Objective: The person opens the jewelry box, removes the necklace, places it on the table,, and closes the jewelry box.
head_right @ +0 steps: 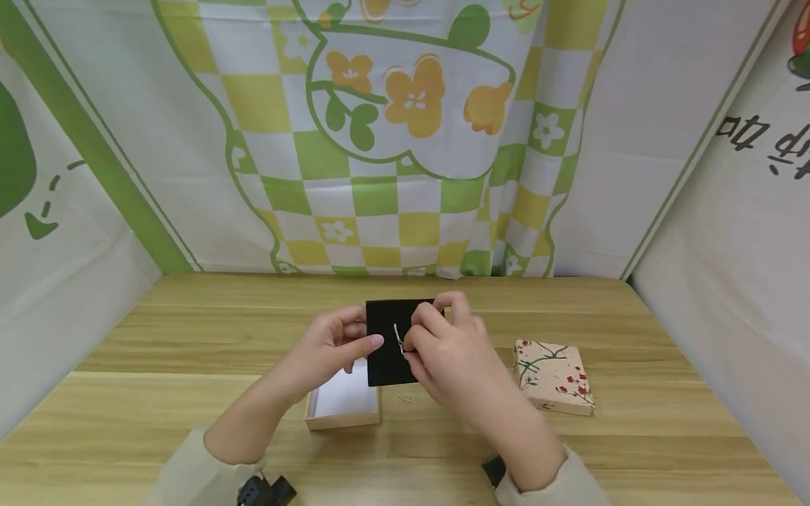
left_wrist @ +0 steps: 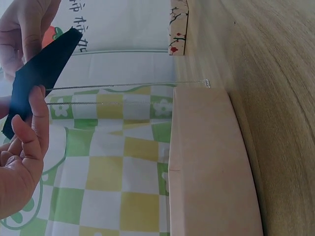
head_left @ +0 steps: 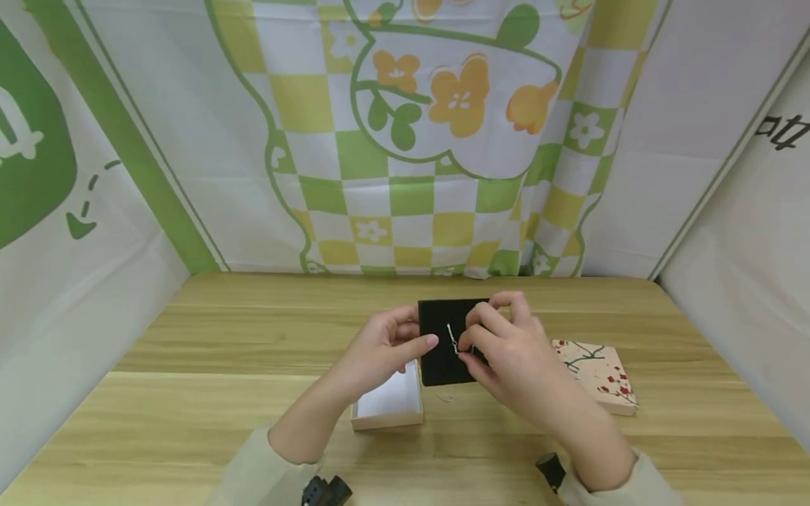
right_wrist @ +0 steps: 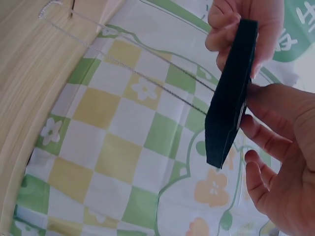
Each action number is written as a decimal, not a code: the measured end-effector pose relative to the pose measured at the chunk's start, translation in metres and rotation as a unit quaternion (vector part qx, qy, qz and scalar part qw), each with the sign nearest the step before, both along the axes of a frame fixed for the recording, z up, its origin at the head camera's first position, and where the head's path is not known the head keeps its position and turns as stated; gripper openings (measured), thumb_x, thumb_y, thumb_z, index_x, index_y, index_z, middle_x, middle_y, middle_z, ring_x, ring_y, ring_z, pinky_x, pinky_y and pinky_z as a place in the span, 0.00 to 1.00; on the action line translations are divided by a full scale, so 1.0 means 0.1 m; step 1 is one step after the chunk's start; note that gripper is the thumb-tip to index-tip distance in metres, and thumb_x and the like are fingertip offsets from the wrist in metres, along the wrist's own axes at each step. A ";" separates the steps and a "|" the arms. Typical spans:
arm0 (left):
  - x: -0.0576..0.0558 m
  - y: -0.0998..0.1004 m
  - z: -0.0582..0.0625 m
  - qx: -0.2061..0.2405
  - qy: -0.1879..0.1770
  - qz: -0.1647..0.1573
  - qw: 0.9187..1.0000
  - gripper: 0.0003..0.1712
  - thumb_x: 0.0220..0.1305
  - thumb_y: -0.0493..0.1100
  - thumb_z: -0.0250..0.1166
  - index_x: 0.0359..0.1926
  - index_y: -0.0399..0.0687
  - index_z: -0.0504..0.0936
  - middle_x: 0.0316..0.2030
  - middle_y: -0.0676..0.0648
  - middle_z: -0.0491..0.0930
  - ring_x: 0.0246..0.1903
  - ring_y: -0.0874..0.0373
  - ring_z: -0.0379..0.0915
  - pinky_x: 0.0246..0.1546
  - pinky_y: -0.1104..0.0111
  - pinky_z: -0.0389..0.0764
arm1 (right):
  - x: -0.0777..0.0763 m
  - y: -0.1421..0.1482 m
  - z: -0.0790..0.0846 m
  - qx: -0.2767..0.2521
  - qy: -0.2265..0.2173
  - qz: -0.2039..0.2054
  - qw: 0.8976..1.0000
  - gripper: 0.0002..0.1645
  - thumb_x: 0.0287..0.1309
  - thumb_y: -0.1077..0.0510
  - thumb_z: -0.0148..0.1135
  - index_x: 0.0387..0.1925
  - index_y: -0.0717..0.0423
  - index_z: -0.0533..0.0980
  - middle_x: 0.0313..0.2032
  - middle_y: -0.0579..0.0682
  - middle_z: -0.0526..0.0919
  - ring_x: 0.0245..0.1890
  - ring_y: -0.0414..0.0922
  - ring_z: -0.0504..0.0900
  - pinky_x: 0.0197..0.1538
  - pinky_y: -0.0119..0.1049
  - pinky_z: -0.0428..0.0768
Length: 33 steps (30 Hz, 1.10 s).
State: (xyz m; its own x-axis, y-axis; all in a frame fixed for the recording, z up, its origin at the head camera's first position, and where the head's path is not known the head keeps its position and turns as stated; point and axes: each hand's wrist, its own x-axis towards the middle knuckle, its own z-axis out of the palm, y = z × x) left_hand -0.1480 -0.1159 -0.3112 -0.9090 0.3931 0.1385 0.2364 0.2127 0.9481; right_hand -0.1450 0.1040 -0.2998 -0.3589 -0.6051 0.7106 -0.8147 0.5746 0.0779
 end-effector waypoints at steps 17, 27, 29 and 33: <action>-0.04 -0.02 -0.03 -0.018 0.004 -0.001 1.000 0.11 0.70 0.41 0.61 0.35 0.40 0.69 0.19 0.52 0.65 0.21 0.58 0.62 0.23 0.72 0.68 | 0.02 0.02 0.02 -0.073 -0.095 0.039 0.992 0.16 0.44 0.74 0.67 0.30 0.53 0.74 0.25 0.42 0.76 0.28 0.35 0.71 0.29 0.23 0.72; -0.06 -0.01 -0.04 -0.036 0.000 0.007 0.999 0.10 0.69 0.43 0.62 0.40 0.40 0.73 0.24 0.50 0.75 0.22 0.58 0.64 0.24 0.70 0.72 | 0.00 0.07 0.05 -0.025 -0.097 -0.015 0.995 0.17 0.45 0.71 0.75 0.37 0.58 0.81 0.34 0.45 0.81 0.35 0.39 0.74 0.35 0.32 0.77; -0.05 0.00 -0.04 -0.034 -0.005 0.007 0.999 0.10 0.69 0.42 0.62 0.43 0.40 0.75 0.27 0.49 0.79 0.23 0.58 0.65 0.25 0.69 0.72 | 0.00 0.07 0.06 -0.019 -0.088 -0.021 0.996 0.14 0.45 0.72 0.74 0.34 0.57 0.81 0.33 0.45 0.81 0.34 0.40 0.73 0.35 0.32 0.77; -0.04 0.00 -0.05 -0.034 -0.010 0.007 0.999 0.11 0.69 0.41 0.62 0.47 0.39 0.76 0.30 0.48 0.81 0.24 0.58 0.65 0.25 0.69 0.73 | -0.01 0.09 0.07 -0.016 -0.085 -0.018 0.996 0.12 0.47 0.70 0.74 0.31 0.55 0.81 0.31 0.43 0.80 0.33 0.39 0.72 0.33 0.31 0.75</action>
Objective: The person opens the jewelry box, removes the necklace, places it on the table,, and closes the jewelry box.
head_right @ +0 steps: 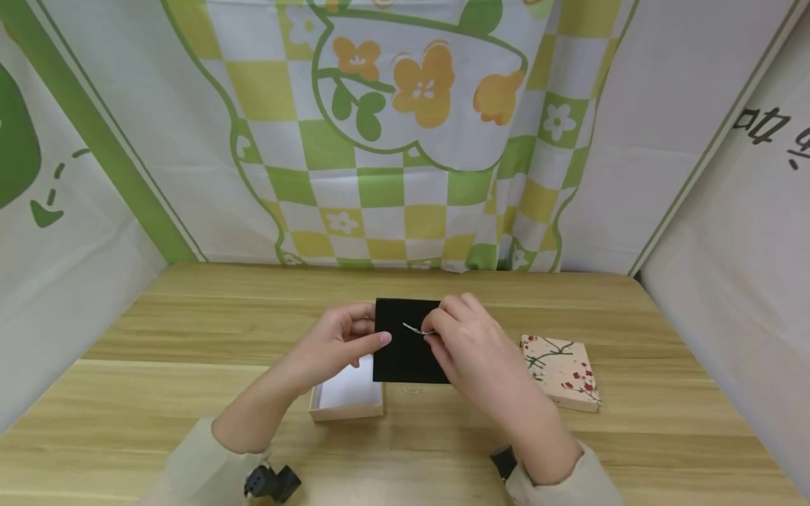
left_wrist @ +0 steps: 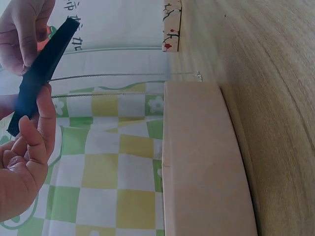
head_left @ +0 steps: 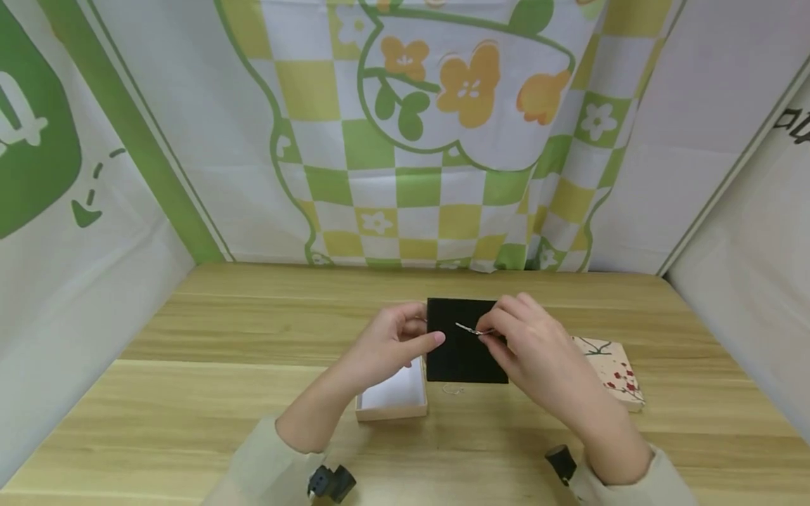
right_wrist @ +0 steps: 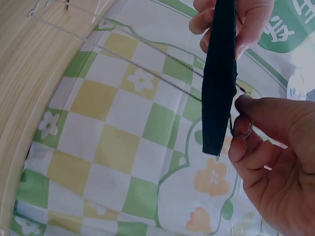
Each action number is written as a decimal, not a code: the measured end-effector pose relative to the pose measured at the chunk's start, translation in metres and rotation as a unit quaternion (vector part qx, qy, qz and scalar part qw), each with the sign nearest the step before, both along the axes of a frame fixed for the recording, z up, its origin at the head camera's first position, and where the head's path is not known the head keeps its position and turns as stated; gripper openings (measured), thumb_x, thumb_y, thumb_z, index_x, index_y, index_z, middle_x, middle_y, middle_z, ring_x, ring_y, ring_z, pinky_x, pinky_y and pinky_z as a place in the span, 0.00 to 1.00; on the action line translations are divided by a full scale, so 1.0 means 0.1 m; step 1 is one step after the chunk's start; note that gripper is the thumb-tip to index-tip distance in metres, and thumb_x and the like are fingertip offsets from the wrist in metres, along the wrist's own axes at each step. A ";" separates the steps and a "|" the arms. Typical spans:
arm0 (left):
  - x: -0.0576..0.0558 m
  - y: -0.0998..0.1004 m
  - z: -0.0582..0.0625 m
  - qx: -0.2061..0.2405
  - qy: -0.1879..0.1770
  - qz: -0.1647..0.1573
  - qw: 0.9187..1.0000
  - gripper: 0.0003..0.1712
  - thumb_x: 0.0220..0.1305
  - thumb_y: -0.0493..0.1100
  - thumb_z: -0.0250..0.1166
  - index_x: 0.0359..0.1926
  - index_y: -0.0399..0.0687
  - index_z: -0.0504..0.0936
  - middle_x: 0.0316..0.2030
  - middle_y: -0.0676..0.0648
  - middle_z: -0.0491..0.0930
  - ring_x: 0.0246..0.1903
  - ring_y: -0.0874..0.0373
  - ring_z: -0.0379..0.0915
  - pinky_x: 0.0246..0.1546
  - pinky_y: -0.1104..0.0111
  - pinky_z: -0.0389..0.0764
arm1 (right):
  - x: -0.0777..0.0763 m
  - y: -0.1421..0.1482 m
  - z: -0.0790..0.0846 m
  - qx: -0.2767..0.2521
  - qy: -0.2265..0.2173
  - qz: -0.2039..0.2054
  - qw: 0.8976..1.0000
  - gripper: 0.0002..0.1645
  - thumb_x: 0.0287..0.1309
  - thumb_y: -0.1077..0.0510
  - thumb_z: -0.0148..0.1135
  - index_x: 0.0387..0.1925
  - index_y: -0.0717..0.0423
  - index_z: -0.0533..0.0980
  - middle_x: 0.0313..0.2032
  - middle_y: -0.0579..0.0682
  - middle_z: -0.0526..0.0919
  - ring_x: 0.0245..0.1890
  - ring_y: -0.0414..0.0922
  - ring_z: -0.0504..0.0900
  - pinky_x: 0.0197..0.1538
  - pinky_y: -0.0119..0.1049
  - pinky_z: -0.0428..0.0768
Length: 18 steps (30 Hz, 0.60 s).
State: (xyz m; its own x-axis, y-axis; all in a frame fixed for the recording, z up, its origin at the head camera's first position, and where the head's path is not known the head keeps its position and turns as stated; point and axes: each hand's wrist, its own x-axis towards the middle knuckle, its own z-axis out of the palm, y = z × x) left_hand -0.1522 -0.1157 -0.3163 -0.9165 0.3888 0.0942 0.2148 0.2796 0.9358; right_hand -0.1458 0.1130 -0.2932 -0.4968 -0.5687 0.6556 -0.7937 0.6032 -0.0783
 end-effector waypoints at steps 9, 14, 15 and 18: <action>0.01 0.02 -0.02 0.003 -0.006 0.010 1.000 0.11 0.68 0.41 0.63 0.47 0.39 0.79 0.29 0.48 0.83 0.26 0.59 0.71 0.24 0.69 0.73 | -0.04 0.03 0.00 -0.039 0.002 0.035 0.999 0.11 0.49 0.69 0.73 0.32 0.53 0.80 0.31 0.41 0.81 0.32 0.36 0.71 0.32 0.28 0.74; 0.02 0.03 -0.03 -0.002 -0.006 0.009 1.000 0.08 0.67 0.41 0.63 0.42 0.39 0.79 0.24 0.50 0.81 0.23 0.60 0.70 0.24 0.71 0.70 | -0.05 0.04 0.00 -0.063 -0.018 0.035 0.997 0.10 0.52 0.68 0.72 0.33 0.53 0.80 0.31 0.40 0.81 0.31 0.35 0.71 0.29 0.25 0.71; 0.02 0.03 -0.03 -0.005 -0.005 0.009 1.000 0.07 0.67 0.41 0.63 0.39 0.40 0.78 0.22 0.50 0.80 0.22 0.60 0.69 0.23 0.72 0.69 | -0.05 0.04 0.00 -0.064 -0.022 0.034 0.997 0.10 0.52 0.68 0.71 0.33 0.53 0.80 0.30 0.40 0.81 0.31 0.34 0.71 0.28 0.25 0.71; 0.03 0.04 -0.02 -0.013 -0.003 0.007 1.000 0.10 0.67 0.41 0.63 0.31 0.41 0.73 0.17 0.52 0.72 0.19 0.61 0.64 0.23 0.73 0.65 | -0.05 0.04 0.00 -0.067 -0.032 0.033 0.997 0.10 0.53 0.68 0.71 0.33 0.53 0.80 0.30 0.40 0.80 0.30 0.34 0.71 0.28 0.26 0.72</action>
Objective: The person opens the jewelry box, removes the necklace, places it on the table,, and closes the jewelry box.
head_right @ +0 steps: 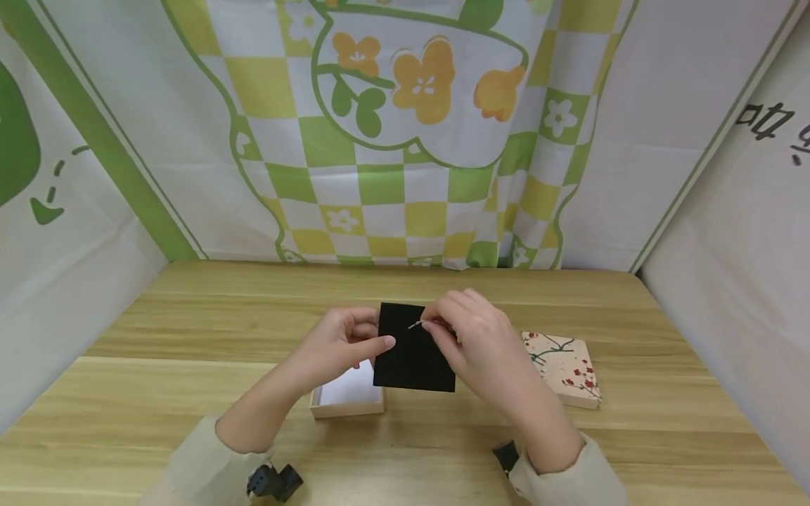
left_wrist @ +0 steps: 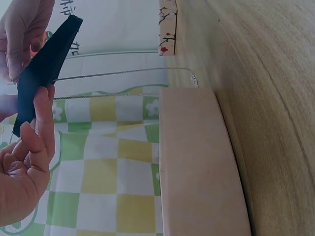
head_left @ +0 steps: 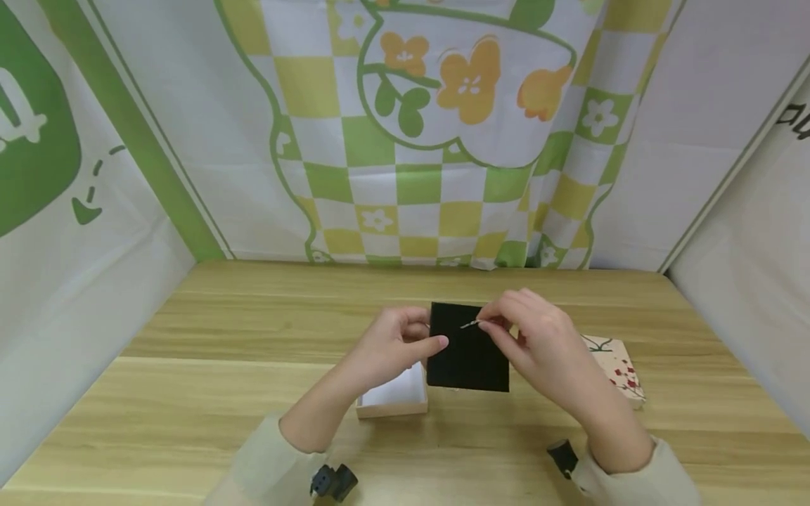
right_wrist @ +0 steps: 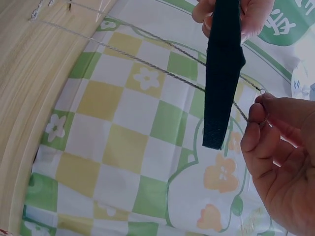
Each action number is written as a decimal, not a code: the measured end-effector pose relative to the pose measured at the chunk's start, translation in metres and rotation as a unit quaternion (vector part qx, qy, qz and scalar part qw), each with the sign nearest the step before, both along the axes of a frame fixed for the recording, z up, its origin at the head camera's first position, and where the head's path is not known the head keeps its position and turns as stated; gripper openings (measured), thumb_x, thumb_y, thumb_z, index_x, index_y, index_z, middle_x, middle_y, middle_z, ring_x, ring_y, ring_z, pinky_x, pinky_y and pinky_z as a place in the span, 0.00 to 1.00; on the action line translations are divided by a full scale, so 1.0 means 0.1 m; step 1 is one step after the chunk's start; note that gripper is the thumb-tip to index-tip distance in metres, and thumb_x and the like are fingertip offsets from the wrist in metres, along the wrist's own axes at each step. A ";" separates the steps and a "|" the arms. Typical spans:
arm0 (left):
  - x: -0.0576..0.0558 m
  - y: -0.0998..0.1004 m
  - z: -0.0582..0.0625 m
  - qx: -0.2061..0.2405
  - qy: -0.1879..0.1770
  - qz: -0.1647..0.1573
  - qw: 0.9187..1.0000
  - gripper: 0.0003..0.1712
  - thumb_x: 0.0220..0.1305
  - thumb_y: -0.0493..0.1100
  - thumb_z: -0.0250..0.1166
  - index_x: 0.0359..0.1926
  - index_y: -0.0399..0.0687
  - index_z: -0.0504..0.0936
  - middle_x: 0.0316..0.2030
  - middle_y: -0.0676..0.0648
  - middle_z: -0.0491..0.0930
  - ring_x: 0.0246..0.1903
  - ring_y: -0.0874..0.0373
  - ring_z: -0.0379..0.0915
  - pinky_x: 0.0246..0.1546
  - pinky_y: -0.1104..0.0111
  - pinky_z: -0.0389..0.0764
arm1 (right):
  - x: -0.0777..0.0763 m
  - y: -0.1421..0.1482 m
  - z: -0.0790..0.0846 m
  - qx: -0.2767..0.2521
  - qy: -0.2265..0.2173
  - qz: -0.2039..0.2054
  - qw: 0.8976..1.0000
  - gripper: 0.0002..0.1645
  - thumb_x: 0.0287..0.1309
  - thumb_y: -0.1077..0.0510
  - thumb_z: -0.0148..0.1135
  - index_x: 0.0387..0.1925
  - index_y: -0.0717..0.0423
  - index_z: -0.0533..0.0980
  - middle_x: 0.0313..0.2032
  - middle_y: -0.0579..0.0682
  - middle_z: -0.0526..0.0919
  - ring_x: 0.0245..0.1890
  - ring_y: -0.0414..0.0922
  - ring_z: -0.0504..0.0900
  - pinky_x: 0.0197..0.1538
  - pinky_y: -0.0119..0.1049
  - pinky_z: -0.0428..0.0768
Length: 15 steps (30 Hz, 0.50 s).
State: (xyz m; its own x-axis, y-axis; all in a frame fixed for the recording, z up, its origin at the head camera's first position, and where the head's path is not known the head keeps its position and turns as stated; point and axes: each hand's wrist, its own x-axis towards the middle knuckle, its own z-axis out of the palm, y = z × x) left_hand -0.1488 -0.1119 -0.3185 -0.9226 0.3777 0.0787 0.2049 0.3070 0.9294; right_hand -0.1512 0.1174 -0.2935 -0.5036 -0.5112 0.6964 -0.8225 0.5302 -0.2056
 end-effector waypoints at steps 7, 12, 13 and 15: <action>0.01 0.01 -0.02 0.005 -0.001 -0.004 1.000 0.09 0.66 0.40 0.63 0.33 0.39 0.75 0.16 0.52 0.74 0.21 0.57 0.71 0.23 0.72 0.64 | 0.00 0.00 0.00 -0.004 -0.022 0.011 1.000 0.12 0.52 0.70 0.70 0.34 0.53 0.79 0.31 0.41 0.81 0.31 0.33 0.74 0.33 0.26 0.79; 0.00 0.01 -0.05 0.001 -0.004 -0.004 1.000 0.08 0.66 0.40 0.64 0.34 0.39 0.76 0.16 0.49 0.76 0.22 0.52 0.74 0.23 0.72 0.64 | 0.01 0.01 0.01 -0.012 -0.029 0.021 0.999 0.12 0.53 0.70 0.70 0.34 0.53 0.80 0.31 0.41 0.80 0.32 0.32 0.74 0.34 0.25 0.79; 0.00 0.02 -0.05 -0.001 -0.005 -0.003 1.000 0.09 0.66 0.40 0.64 0.34 0.38 0.75 0.16 0.49 0.76 0.22 0.52 0.74 0.23 0.72 0.64 | 0.01 0.01 0.01 -0.014 -0.028 0.023 0.999 0.10 0.54 0.70 0.69 0.34 0.53 0.80 0.31 0.40 0.80 0.32 0.32 0.74 0.33 0.25 0.79; 0.00 0.02 -0.06 0.002 -0.008 -0.004 1.000 0.08 0.66 0.40 0.64 0.36 0.38 0.77 0.17 0.49 0.77 0.22 0.52 0.75 0.23 0.72 0.66 | 0.01 0.02 0.02 -0.017 -0.025 0.028 0.999 0.07 0.58 0.68 0.68 0.34 0.54 0.80 0.31 0.40 0.80 0.32 0.32 0.73 0.33 0.24 0.78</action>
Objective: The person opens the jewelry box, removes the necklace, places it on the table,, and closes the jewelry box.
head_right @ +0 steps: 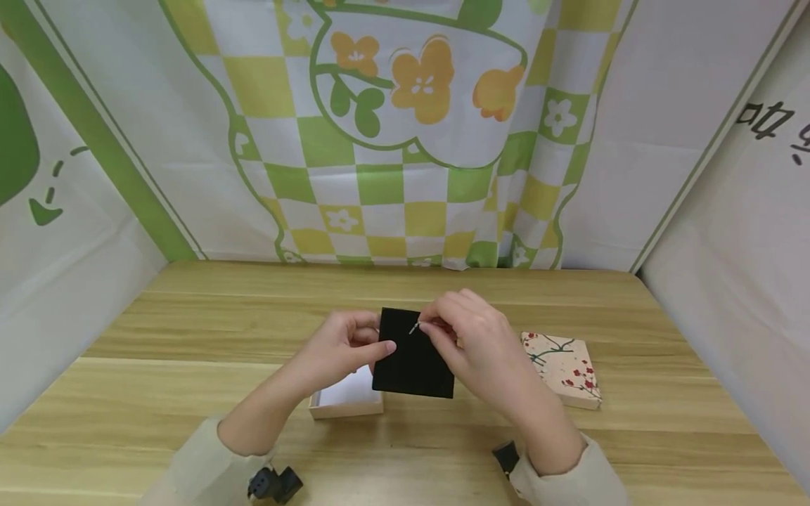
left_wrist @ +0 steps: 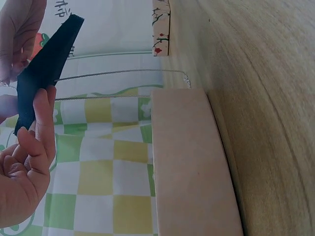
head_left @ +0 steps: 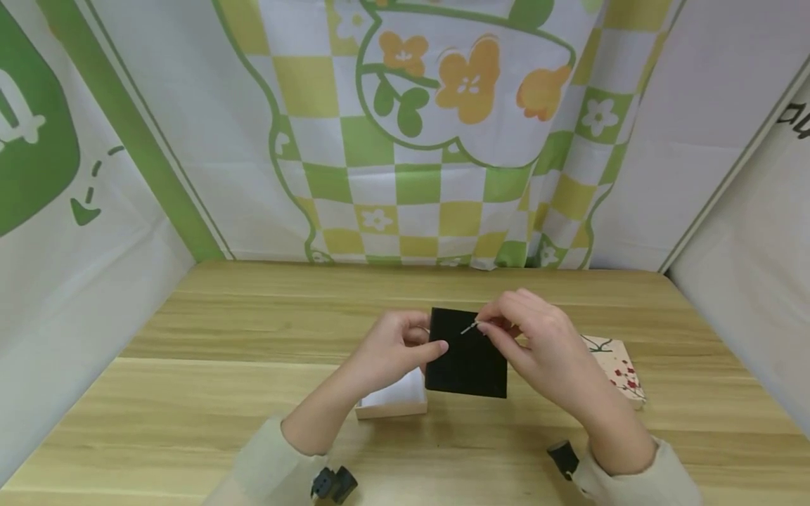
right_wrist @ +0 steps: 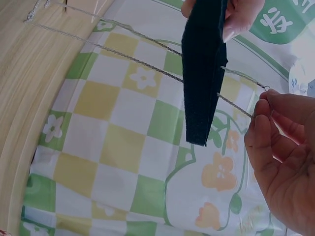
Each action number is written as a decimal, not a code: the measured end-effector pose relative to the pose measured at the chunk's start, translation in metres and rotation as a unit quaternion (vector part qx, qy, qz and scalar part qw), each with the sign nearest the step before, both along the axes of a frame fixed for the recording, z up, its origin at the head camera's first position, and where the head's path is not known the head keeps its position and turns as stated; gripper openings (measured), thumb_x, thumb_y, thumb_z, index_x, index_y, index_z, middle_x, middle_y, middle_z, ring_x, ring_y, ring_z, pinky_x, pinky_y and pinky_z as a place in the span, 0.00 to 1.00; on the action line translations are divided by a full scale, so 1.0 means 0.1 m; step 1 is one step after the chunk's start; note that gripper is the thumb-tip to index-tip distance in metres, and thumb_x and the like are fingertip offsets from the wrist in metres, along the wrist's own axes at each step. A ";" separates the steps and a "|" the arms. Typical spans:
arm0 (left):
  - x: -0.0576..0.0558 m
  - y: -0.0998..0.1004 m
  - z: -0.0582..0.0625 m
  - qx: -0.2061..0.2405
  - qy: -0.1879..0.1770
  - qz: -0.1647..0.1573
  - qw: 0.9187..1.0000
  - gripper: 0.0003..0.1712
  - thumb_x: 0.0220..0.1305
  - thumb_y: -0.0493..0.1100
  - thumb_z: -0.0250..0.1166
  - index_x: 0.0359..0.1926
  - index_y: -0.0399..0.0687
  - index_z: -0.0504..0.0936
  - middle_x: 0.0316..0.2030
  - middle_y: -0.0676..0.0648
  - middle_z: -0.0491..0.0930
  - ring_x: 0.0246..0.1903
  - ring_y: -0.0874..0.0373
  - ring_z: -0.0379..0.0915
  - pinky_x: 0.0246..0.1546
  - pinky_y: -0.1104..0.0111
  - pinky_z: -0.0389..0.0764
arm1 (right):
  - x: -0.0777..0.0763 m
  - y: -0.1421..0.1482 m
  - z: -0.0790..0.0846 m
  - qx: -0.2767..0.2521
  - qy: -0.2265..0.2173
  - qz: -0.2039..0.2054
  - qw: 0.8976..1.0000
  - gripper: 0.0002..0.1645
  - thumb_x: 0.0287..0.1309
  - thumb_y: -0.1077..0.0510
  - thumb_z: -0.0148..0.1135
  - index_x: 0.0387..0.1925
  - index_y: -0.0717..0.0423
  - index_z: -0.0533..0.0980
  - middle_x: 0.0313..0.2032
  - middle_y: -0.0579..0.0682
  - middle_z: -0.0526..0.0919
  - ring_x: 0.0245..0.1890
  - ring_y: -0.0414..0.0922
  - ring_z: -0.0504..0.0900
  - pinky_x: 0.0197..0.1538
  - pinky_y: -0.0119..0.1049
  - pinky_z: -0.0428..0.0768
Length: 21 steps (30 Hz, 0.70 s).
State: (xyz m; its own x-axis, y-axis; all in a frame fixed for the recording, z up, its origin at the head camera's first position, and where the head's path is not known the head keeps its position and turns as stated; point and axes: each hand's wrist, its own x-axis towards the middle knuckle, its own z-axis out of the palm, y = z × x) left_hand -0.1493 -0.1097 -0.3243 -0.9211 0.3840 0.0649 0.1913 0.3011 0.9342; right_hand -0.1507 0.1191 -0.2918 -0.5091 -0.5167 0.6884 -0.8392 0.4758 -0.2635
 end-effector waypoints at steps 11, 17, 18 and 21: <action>-0.01 0.01 0.00 -0.004 -0.008 0.008 1.000 0.08 0.66 0.41 0.64 0.41 0.38 0.79 0.18 0.51 0.79 0.23 0.56 0.75 0.28 0.69 0.69 | 0.02 0.01 0.03 -0.032 0.009 -0.008 0.999 0.14 0.49 0.74 0.71 0.33 0.55 0.81 0.29 0.42 0.81 0.30 0.34 0.76 0.33 0.20 0.75; -0.01 0.01 0.00 -0.006 -0.011 0.013 1.000 0.08 0.66 0.41 0.64 0.40 0.39 0.80 0.18 0.51 0.80 0.23 0.57 0.75 0.28 0.69 0.68 | 0.01 0.01 0.03 -0.041 0.020 0.003 0.999 0.02 0.60 0.66 0.67 0.34 0.57 0.81 0.29 0.42 0.82 0.31 0.34 0.76 0.34 0.21 0.77; -0.01 0.01 0.01 -0.006 -0.012 0.014 1.000 0.08 0.66 0.40 0.64 0.40 0.39 0.80 0.18 0.51 0.80 0.22 0.58 0.74 0.28 0.69 0.68 | 0.01 0.01 0.03 -0.042 0.025 0.007 0.999 0.02 0.60 0.66 0.66 0.34 0.57 0.81 0.29 0.42 0.82 0.31 0.34 0.76 0.35 0.21 0.77; -0.01 0.00 0.01 -0.008 -0.012 0.017 1.000 0.07 0.66 0.40 0.63 0.40 0.39 0.80 0.18 0.51 0.80 0.22 0.59 0.75 0.28 0.69 0.69 | 0.01 0.00 0.05 -0.050 0.040 0.016 0.998 0.09 0.53 0.71 0.69 0.34 0.57 0.81 0.30 0.43 0.83 0.31 0.35 0.77 0.36 0.21 0.78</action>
